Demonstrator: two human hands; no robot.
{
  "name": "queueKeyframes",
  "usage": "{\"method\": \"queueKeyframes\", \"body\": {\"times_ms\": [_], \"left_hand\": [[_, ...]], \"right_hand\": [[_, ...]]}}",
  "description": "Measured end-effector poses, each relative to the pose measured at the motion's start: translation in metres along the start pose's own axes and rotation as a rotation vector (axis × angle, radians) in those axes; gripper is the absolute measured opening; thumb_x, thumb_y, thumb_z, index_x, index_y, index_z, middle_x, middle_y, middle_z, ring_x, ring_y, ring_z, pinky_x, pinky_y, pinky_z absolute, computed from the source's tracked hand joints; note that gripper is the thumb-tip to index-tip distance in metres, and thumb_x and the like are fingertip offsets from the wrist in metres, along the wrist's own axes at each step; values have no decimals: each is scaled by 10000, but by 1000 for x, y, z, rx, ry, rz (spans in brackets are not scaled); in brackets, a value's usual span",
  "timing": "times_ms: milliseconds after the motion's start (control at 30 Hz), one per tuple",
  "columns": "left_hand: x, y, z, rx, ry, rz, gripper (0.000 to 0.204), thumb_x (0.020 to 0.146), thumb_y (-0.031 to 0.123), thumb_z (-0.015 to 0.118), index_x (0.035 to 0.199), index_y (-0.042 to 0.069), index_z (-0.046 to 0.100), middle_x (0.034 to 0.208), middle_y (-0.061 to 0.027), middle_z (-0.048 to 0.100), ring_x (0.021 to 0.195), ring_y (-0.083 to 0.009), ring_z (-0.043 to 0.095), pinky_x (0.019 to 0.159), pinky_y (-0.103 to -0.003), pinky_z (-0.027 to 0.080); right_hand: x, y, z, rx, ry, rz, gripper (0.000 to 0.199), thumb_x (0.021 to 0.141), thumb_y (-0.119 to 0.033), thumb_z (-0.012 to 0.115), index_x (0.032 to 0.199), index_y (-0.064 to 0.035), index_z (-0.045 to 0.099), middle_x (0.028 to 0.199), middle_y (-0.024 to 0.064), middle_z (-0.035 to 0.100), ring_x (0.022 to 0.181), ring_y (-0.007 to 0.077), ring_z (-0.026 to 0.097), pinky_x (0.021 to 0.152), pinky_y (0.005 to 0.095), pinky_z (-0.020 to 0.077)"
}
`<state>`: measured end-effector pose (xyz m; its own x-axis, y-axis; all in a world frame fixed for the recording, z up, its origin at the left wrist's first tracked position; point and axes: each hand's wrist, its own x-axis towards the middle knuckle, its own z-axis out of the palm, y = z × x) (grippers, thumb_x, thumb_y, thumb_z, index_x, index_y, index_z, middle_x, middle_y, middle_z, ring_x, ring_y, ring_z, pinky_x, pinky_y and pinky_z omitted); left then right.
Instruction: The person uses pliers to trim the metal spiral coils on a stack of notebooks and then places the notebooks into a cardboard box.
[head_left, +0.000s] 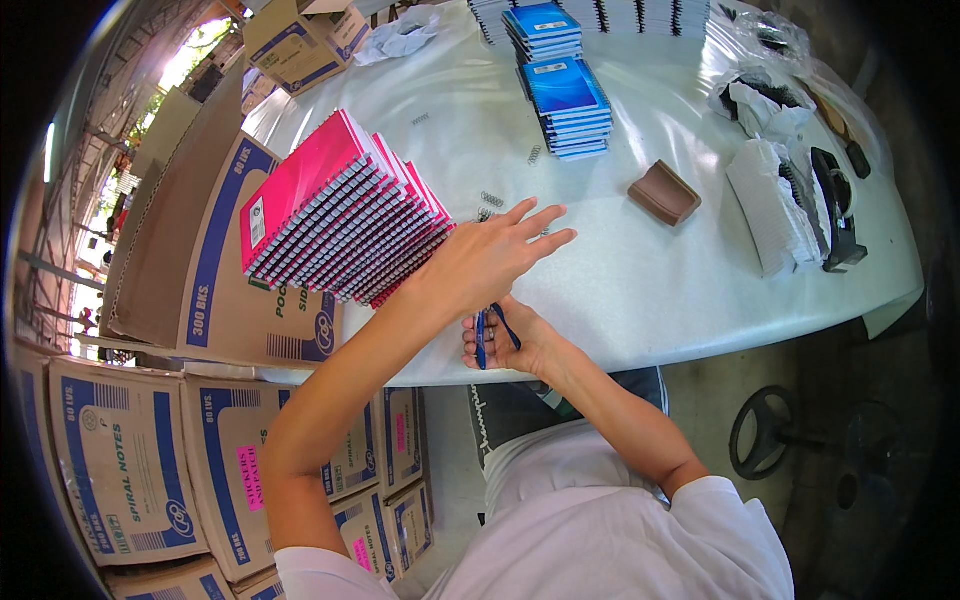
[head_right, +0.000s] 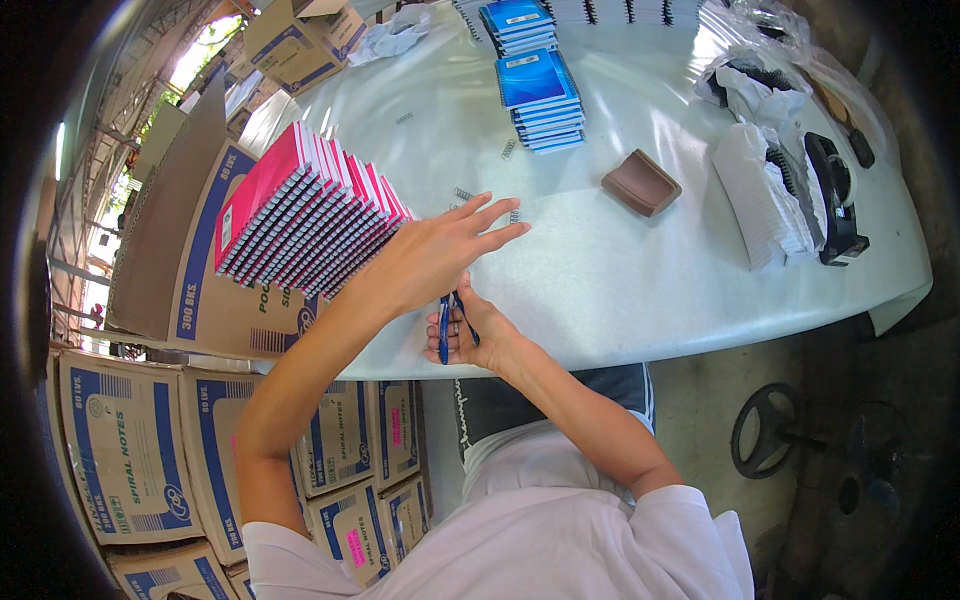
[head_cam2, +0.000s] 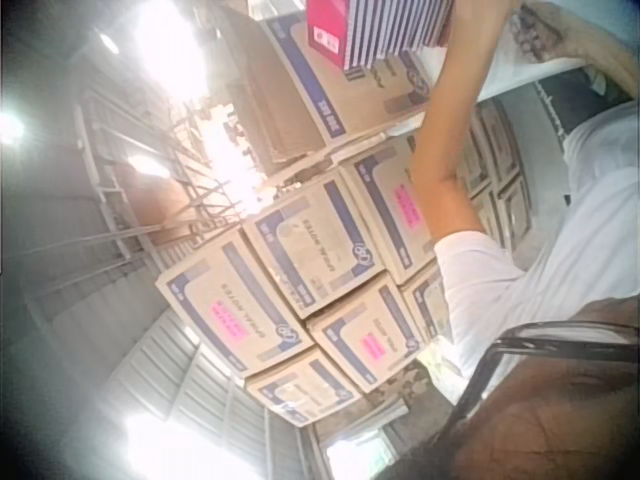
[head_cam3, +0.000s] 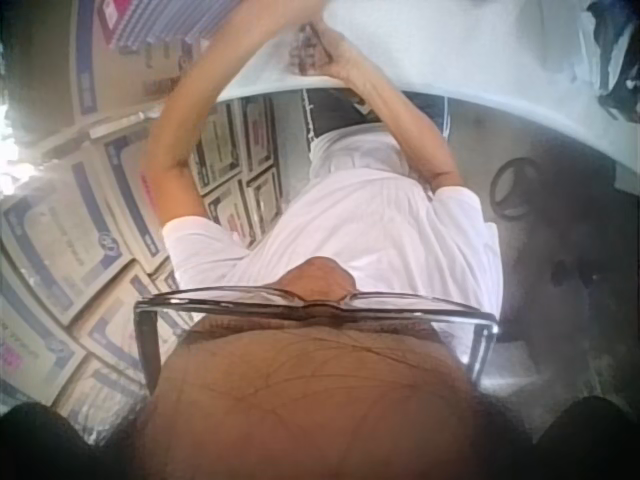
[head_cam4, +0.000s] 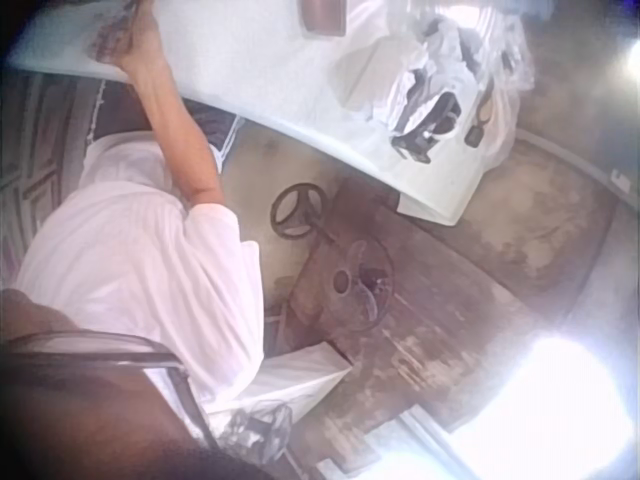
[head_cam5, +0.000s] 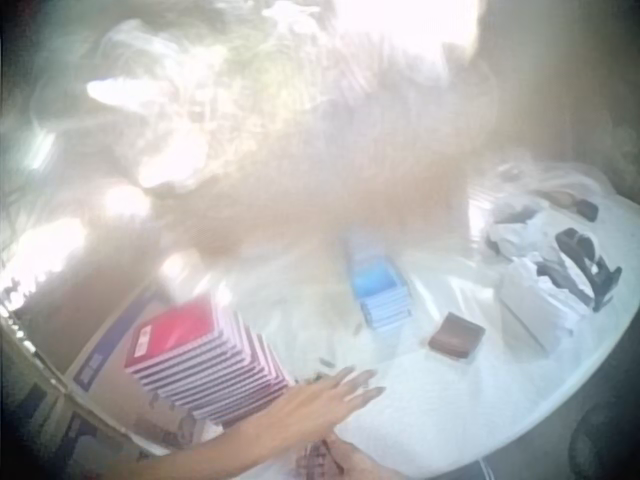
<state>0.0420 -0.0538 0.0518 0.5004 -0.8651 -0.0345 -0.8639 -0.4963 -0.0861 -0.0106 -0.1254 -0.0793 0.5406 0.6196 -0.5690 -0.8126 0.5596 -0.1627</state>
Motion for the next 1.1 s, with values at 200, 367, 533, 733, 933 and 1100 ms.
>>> {"method": "queueKeyframes", "body": {"times_ms": [200, 367, 533, 733, 933, 1100], "left_hand": [[-42, 8, -13, -122, 181, -94, 700, 713, -96, 604, 1355, 167, 518, 1436, -52, 472, 1321, -284, 459, 889, -350, 546], [-91, 33, 22, -320, 510, -229, 602, 758, -108, 579, 1328, 81, 543, 1418, -131, 481, 1239, -310, 535, 868, -354, 535], [-116, 76, 84, -664, 508, -689, 531, 860, -27, 588, 1374, 9, 461, 1452, -205, 419, 1287, -351, 481, 1011, -365, 442], [-81, 83, 134, -617, 476, -783, 695, 906, 148, 601, 1473, -4, 229, 1507, -253, 288, 1353, -413, 359, 1103, -488, 310], [-51, 88, 136, -486, 465, -848, 719, 898, 98, 575, 1471, -60, 171, 1492, -292, 285, 1390, -424, 291, 1126, -519, 241], [-50, 86, 128, -495, 477, -881, 740, 862, 89, 603, 1453, -91, 196, 1460, -331, 303, 1355, -464, 326, 1108, -539, 264]], "right_hand": [[5, 1, -2, 112, -127, 29, 570, 967, -597, 396, 829, -54, 499, 682, 60, 476, 576, 174, 450, 530, 336, 418], [-1, -7, -18, -13, -113, 19, 657, 918, -699, 361, 795, -62, 463, 630, 32, 429, 515, 148, 370, 473, 283, 313], [-91, -66, -39, -1235, 554, -586, 567, 949, -582, 467, 856, -24, 509, 653, 74, 502, 581, 213, 511, 540, 336, 406], [-110, -109, -76, -2246, 1097, -1125, 507, 859, -436, 646, 1096, 3, 556, 1244, 223, 501, 1157, 342, 488, 900, 415, 425], [-15, -160, -17, -1971, 504, -1434, 391, 917, -197, 591, 1226, 24, 495, 1290, 255, 467, 1270, 418, 408, 1011, 455, 406], [110, -211, 37, -1945, 359, -1512, 362, 928, -133, 578, 1252, 1, 485, 1348, 240, 438, 1246, 434, 421, 1010, 453, 411]]}}
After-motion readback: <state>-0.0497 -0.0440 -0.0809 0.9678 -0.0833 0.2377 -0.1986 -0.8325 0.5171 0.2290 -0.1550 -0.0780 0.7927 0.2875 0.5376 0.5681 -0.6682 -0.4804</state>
